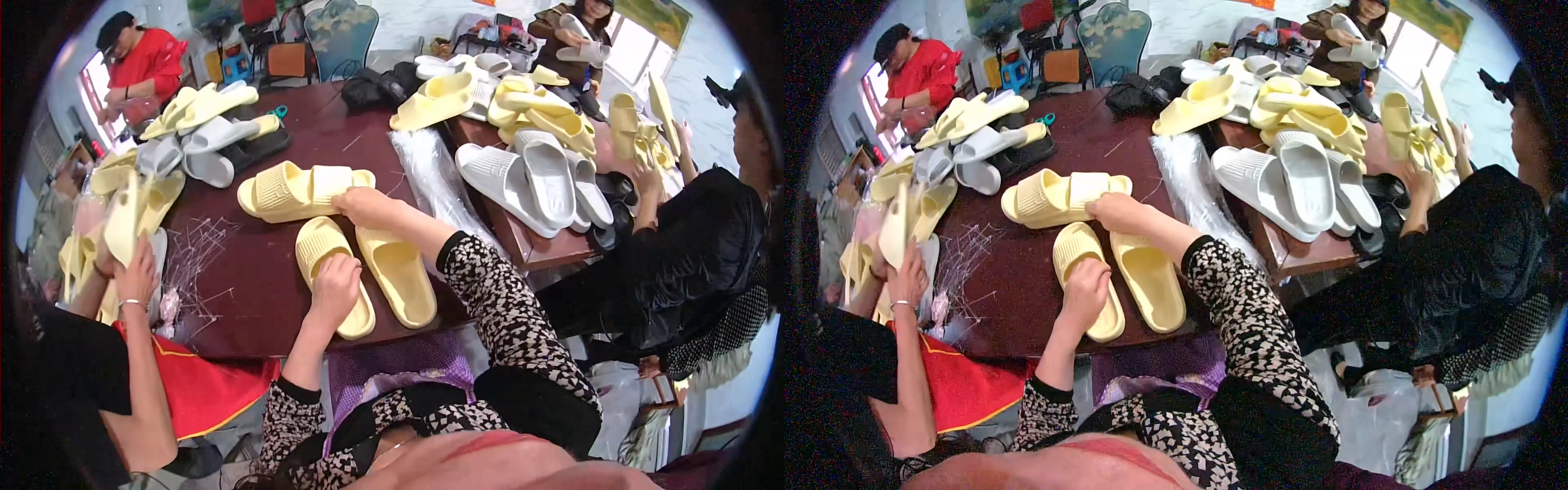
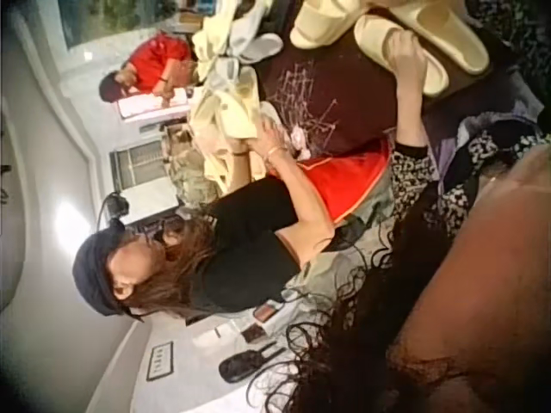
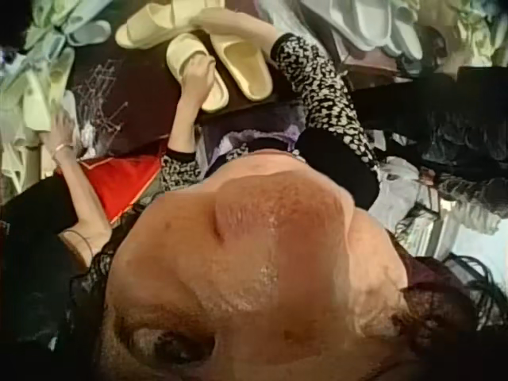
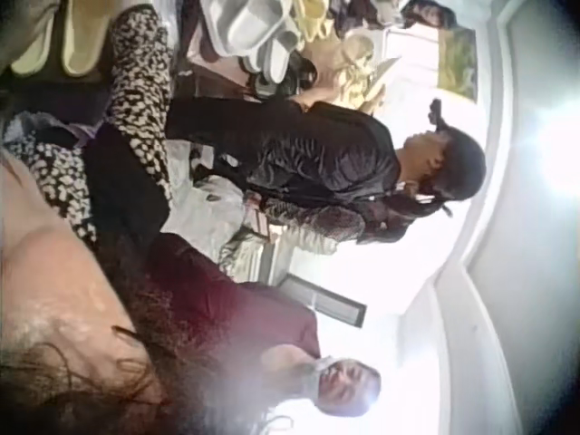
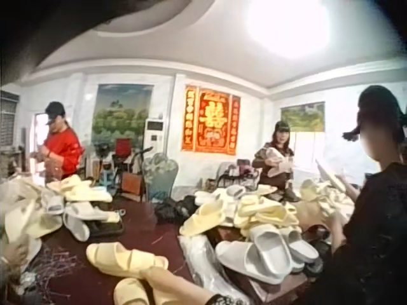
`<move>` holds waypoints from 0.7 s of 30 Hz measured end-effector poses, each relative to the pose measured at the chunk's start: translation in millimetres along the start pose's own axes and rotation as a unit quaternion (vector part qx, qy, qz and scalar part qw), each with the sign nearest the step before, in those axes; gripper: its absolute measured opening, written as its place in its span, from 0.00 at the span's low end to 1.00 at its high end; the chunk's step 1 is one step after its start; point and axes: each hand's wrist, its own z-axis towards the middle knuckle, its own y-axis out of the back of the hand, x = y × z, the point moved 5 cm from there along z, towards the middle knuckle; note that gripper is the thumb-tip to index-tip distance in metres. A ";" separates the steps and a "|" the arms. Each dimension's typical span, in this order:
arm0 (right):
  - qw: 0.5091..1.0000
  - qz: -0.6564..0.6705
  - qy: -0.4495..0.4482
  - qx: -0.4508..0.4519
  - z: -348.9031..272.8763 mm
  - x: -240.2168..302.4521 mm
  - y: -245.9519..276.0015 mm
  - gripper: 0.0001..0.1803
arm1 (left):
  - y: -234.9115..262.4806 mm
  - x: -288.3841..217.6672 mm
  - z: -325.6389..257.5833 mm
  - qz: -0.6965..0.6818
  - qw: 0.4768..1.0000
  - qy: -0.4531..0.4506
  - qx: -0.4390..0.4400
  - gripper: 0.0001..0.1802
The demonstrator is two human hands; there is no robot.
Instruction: The person pairs slippers by taking plastic ties from a bundle and threading them through pairs of slippers to fasten them together by hand.
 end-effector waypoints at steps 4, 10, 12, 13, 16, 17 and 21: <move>0.997 -0.033 0.021 -0.060 -9.3 5.5 20.3 0.06 | 15.7 -12.6 -0.4 -0.022 0.995 -0.008 -0.101 0.10; 0.984 0.047 -0.110 -0.130 -23.2 -5.4 25.1 0.05 | 19.6 9.4 31.5 -0.042 0.990 -0.005 -0.135 0.13; 0.980 0.120 -0.088 -0.132 -18.7 6.9 33.5 0.07 | 23.9 27.9 52.5 -0.073 0.984 0.030 -0.157 0.13; 0.972 0.151 -0.058 -0.170 -21.5 7.4 39.5 0.07 | 19.6 35.7 69.1 -0.145 0.978 0.129 -0.080 0.13; 0.954 0.229 -0.074 -0.179 -19.7 5.6 48.0 0.06 | -3.0 70.1 88.7 -0.306 0.925 0.220 -0.038 0.10; 0.952 0.243 -0.077 -0.171 -21.9 -2.6 44.3 0.06 | -9.3 73.3 91.6 -0.301 0.923 0.236 -0.035 0.10; 0.868 0.446 -0.135 -0.173 -26.8 -12.8 22.5 0.05 | -22.0 80.4 89.0 -0.404 0.875 0.262 -0.042 0.05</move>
